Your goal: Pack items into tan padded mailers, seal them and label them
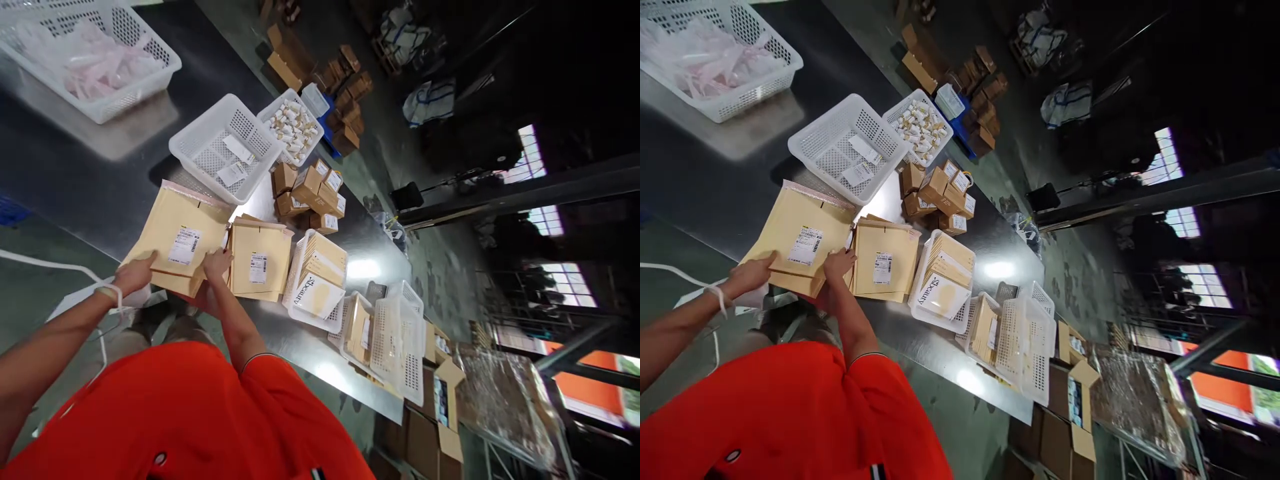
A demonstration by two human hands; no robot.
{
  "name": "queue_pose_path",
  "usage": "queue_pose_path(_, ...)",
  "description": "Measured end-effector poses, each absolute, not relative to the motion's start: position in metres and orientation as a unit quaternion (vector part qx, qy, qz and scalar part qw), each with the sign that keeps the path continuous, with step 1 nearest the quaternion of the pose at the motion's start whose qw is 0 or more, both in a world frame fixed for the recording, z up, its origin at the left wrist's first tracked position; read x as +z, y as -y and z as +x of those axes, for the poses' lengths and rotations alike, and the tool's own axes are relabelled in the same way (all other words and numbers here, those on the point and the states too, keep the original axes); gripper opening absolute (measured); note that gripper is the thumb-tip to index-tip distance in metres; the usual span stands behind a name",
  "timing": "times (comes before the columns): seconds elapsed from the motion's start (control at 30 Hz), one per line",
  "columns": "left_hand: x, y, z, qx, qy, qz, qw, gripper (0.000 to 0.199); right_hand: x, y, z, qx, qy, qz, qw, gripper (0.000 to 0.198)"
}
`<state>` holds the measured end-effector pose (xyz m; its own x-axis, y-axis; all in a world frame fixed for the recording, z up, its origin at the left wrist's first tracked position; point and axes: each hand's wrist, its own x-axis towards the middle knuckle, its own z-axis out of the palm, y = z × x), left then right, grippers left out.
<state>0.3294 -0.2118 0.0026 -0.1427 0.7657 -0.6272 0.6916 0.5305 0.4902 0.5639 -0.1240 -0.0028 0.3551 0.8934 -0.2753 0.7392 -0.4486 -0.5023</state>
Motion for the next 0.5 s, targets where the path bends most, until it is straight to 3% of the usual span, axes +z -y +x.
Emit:
queue_pose_path(0.1, -0.004, 0.208, 0.331, 0.043, -0.756, 0.486, 0.437, 0.080, 0.000, 0.127, 0.560, 0.275, 0.507, -0.799, 0.170, 0.029)
queue_pose_path(0.23, -0.003, 0.213, 0.322, 0.094, -0.726, 0.517, 0.444, 0.073, 0.010, 0.128, 0.576, 0.323, 0.496, -0.778, 0.210, 0.043)
queue_pose_path(0.37, 0.012, 0.230, 0.316, 0.215, -0.705, 0.441, 0.512, 0.080, 0.041, 0.141, 0.668, 0.340, 0.471, -0.776, 0.246, 0.040)
queue_pose_path(0.5, 0.033, 0.243, 0.322, 0.314, -0.674, 0.279, 0.607, 0.091, 0.079, 0.149, 0.775, 0.274, 0.408, -0.828, 0.271, 0.034)
